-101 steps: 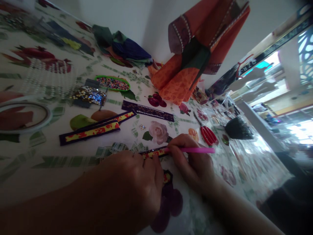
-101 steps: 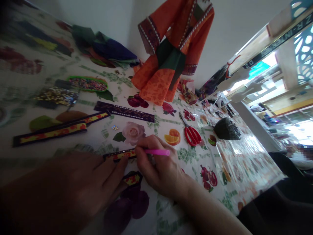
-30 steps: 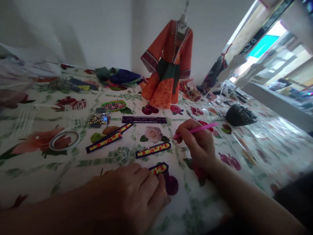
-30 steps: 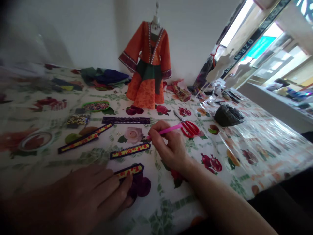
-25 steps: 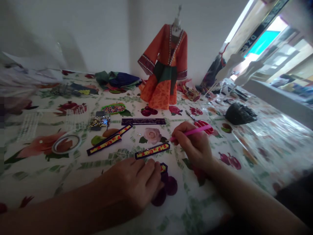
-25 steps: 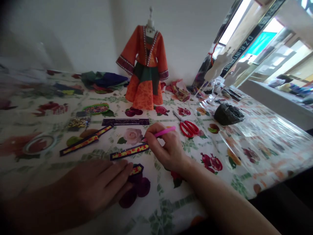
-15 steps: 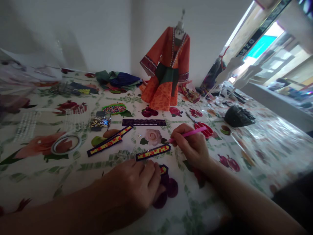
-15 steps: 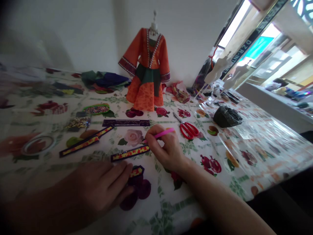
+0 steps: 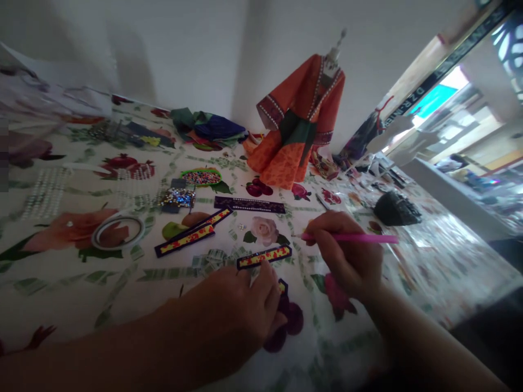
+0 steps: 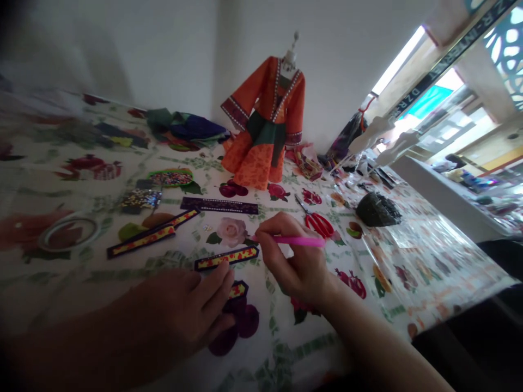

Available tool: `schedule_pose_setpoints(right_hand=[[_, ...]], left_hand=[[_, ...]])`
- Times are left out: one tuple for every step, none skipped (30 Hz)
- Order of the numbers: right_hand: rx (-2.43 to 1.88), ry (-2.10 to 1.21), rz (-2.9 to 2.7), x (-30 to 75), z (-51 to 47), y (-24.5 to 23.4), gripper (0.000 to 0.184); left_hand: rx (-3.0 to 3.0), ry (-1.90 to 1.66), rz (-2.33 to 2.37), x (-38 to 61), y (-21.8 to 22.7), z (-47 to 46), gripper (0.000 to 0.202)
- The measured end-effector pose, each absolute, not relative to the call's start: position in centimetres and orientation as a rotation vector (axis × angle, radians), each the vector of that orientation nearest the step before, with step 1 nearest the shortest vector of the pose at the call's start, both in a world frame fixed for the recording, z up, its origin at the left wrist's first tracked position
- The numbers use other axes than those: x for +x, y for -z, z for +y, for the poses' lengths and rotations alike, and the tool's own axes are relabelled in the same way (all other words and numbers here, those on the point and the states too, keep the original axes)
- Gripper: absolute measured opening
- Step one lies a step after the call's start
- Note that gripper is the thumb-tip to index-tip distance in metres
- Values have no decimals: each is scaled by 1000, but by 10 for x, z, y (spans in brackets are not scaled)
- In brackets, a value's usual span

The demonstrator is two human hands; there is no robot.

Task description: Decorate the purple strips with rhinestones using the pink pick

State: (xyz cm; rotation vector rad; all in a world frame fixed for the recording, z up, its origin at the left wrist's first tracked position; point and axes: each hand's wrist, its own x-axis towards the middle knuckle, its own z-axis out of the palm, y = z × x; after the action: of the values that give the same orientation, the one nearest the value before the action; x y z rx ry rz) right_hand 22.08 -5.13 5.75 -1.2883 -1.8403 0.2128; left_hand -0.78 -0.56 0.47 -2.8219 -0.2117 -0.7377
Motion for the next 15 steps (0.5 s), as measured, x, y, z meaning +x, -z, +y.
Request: schedule_pose_setpoints(right_hand=[[-1289, -219, -1880, 220, -54, -65, 12], [-1302, -225, -1916, 219, -55, -72, 11], [-1305, -216, -1942, 218, -56, -78, 11], [-1319, -215, -1962, 217, -56, -83, 11], [-1328, -215, -1979, 215, -55, -87, 12], [-1335, -208, -1984, 213, -52, -89, 11], [-1338, -203, -1984, 210, -48, -89, 11], [-1339, -187, -1973, 207, -43, -88, 9], [-1345, -177, -1958, 203, -37, -85, 9], [-1338, -191, -1961, 199, -30, -82, 10], [-1333, -210, -1957, 195, -23, -78, 10], [-1310, -233, -1965, 191, -16, -73, 10], [-1300, -259, -1974, 188, -10, -69, 11], [-1293, -298, -1988, 185, -4, -66, 11], [-1299, -331, -1992, 182, 1, -62, 12]], left_hand=[[-2820, 735, -216, -8, -5, -6, 43], [-2820, 724, -225, -8, -6, -6, 43], [-2825, 705, -232, -8, -6, -7, 42], [-2835, 689, -229, -8, -6, -6, 41], [-2845, 676, -225, -8, -6, -6, 40], [-2855, 670, -224, -8, -5, -6, 39], [-2860, 676, -229, -8, -4, -5, 38], [-2859, 699, -237, -7, -3, -5, 38], [-2852, 729, -239, -6, -2, -5, 37], [-2846, 752, -240, -6, -1, -4, 37], [-2841, 768, -241, -6, 0, -4, 37], [-2839, 776, -230, -5, 0, -4, 37], [-2845, 765, -219, -5, -1, -4, 37], [-2860, 748, -218, -5, -2, -4, 36], [-2885, 765, -244, -6, -4, -4, 33]])
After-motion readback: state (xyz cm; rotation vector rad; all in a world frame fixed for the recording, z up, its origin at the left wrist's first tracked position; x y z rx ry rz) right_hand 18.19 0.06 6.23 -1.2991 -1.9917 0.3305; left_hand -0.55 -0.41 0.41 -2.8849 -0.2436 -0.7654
